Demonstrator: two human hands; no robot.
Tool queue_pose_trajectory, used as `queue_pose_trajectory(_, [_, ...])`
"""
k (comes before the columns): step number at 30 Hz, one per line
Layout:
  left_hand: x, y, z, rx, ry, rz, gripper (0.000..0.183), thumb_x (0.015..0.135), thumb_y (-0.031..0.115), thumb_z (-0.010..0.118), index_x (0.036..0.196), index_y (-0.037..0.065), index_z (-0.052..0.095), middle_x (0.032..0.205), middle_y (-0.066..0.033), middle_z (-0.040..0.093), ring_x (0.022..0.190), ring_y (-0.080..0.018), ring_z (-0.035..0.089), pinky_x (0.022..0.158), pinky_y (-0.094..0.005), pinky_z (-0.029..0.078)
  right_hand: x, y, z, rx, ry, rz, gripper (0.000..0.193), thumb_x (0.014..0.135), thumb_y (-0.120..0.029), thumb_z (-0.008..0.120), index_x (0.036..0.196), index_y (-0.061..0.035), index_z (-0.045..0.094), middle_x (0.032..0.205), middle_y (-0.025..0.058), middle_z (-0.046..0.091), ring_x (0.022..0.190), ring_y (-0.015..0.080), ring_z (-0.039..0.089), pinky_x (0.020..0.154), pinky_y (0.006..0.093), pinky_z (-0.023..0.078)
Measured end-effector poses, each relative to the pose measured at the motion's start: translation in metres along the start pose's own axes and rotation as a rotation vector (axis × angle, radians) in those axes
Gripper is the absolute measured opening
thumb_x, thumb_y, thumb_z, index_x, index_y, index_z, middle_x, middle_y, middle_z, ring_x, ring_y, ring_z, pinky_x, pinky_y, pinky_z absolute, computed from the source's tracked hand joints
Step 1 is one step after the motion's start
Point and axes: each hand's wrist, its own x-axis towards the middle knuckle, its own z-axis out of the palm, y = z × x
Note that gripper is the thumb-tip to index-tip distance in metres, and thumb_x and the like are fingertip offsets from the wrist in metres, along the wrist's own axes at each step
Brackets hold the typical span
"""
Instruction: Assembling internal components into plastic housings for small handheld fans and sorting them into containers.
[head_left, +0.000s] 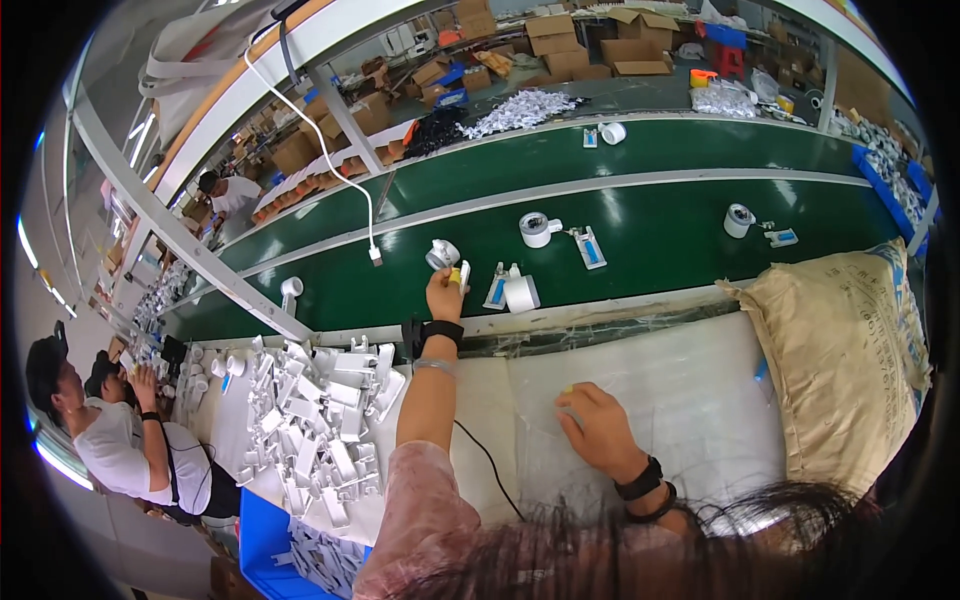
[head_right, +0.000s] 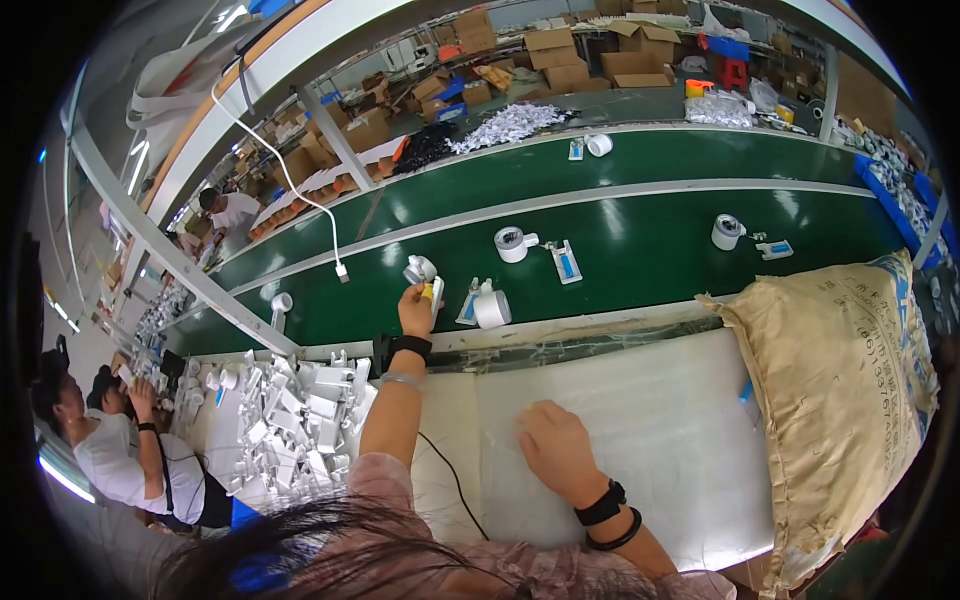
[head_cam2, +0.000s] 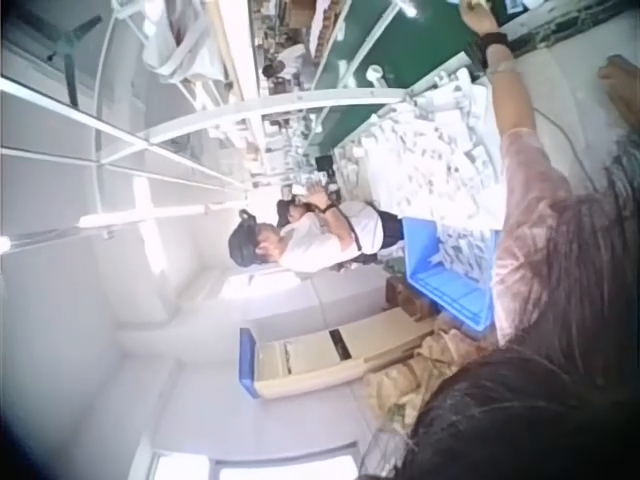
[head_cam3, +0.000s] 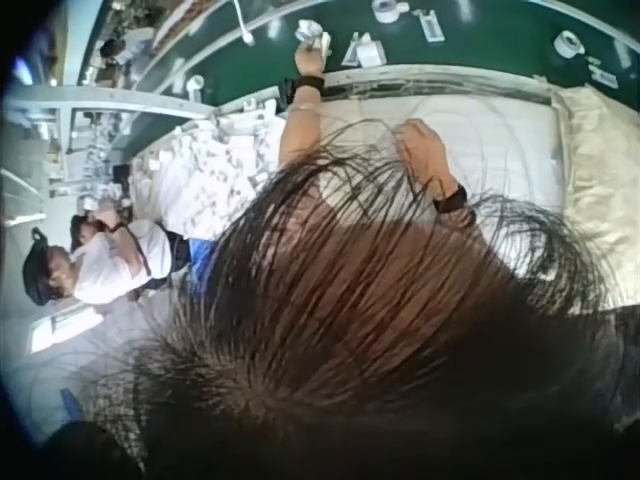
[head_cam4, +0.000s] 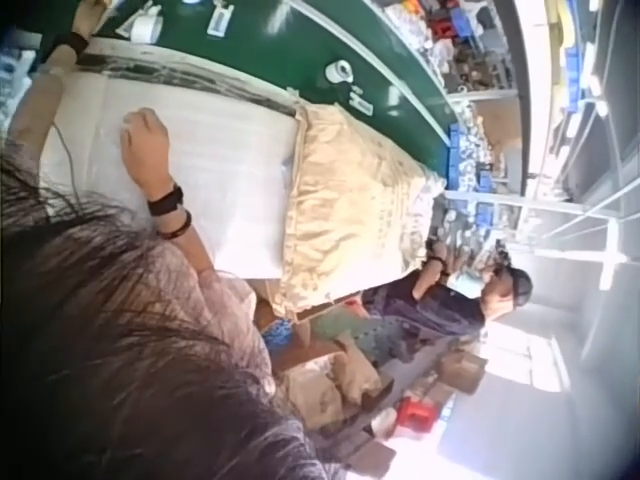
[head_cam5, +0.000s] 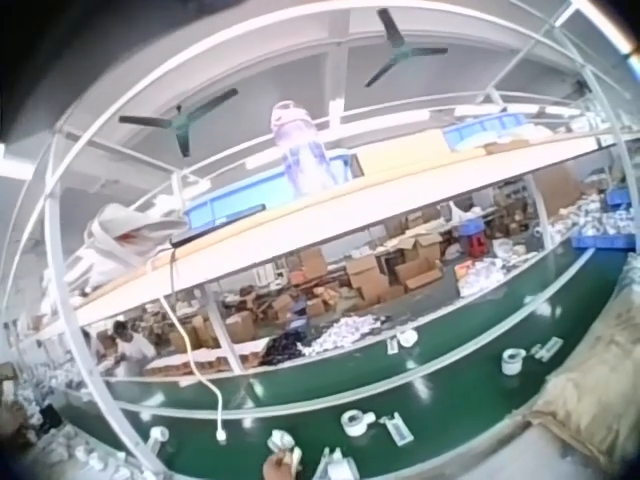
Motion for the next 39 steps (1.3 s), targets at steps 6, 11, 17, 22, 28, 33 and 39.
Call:
queue_pose_trajectory(6, [-0.053, 0.124, 0.005, -0.159, -0.307, -0.521, 0.028, 0.096, 0.022, 0.042, 0.112, 0.000, 0.051, 0.091, -0.0111, 0.062, 0.065, -0.0182, 0.062, 0.047, -0.0292, 0.050, -0.004, 0.009, -0.008, -0.033, -0.017, 0.029, 0.015, 0.076, -0.006, 0.065, 0.090, -0.0048, 0.060, 0.090, 0.0148, 0.059, 0.081, 0.0347, 0.058, 0.070, 0.0408, 0.048])
queue_pose_trajectory(11, [-0.127, 0.190, 0.002, -0.098, -0.870, -0.481, 0.034, 0.087, 0.018, 0.062, 0.115, 0.003, 0.052, 0.096, -0.0073, 0.062, 0.066, -0.0127, 0.057, 0.057, -0.0260, 0.048, -0.002, 0.006, -0.009, -0.036, 0.099, 0.064, 0.027, 0.077, -0.004, 0.064, 0.103, -0.0039, 0.061, 0.107, 0.0142, 0.058, 0.101, 0.0350, 0.055, 0.084, 0.0407, 0.045])
queue_pose_trajectory(17, [-0.175, 0.224, 0.001, -0.010, -1.544, -0.324, 0.045, 0.074, 0.013, 0.078, 0.112, 0.002, 0.057, 0.097, -0.0011, 0.063, 0.085, -0.0077, 0.057, 0.075, -0.0234, 0.047, 0.006, 0.004, -0.014, -0.059, -0.105, -0.205, 0.030, 0.074, -0.006, 0.065, 0.104, -0.0061, 0.061, 0.104, 0.0144, 0.059, 0.099, 0.0324, 0.056, 0.089, 0.0411, 0.041])
queue_pose_trajectory(22, [-0.177, 0.184, -0.016, -0.137, -1.314, -0.668, 0.045, 0.079, 0.024, 0.074, 0.114, 0.002, 0.056, 0.092, -0.0062, 0.064, 0.079, -0.0152, 0.061, 0.076, -0.0338, 0.051, -0.001, 0.002, -0.012, 0.038, -0.264, -0.045, 0.013, 0.076, -0.008, 0.066, 0.087, -0.0058, 0.060, 0.080, 0.0099, 0.060, 0.079, 0.0301, 0.058, 0.075, 0.0389, 0.044])
queue_pose_trajectory(28, [-0.221, 0.163, 0.016, -0.310, -0.775, -0.565, 0.027, 0.087, 0.013, 0.062, 0.110, 0.003, 0.053, 0.085, -0.0026, 0.060, 0.070, -0.0078, 0.056, 0.062, -0.0219, 0.047, -0.001, 0.014, -0.022, 0.362, -0.303, 0.241, 0.013, 0.081, -0.012, 0.068, 0.084, -0.0020, 0.061, 0.069, 0.0042, 0.058, 0.063, 0.0150, 0.054, 0.061, 0.0273, 0.042])
queue_pose_trajectory(33, [-0.215, 0.169, 0.010, -0.302, -0.782, -0.528, 0.039, 0.086, 0.016, 0.065, 0.120, 0.004, 0.049, 0.100, -0.0020, 0.058, 0.085, -0.0064, 0.056, 0.067, -0.0213, 0.046, -0.002, 0.015, -0.025, 0.547, -0.375, 0.370, 0.013, 0.085, -0.009, 0.065, 0.093, 0.0006, 0.063, 0.080, 0.0020, 0.063, 0.070, 0.0067, 0.056, 0.066, 0.0219, 0.044])
queue_pose_trajectory(39, [-0.220, 0.179, 0.006, -0.079, -0.912, -0.188, 0.040, 0.088, 0.016, 0.061, 0.125, 0.005, 0.048, 0.101, -0.0002, 0.056, 0.086, -0.0087, 0.053, 0.068, -0.0226, 0.043, -0.005, 0.013, -0.015, 0.749, -0.255, 0.530, 0.014, 0.088, -0.008, 0.062, 0.098, 0.0012, 0.064, 0.084, 0.0059, 0.065, 0.070, 0.0068, 0.060, 0.065, 0.0210, 0.047])
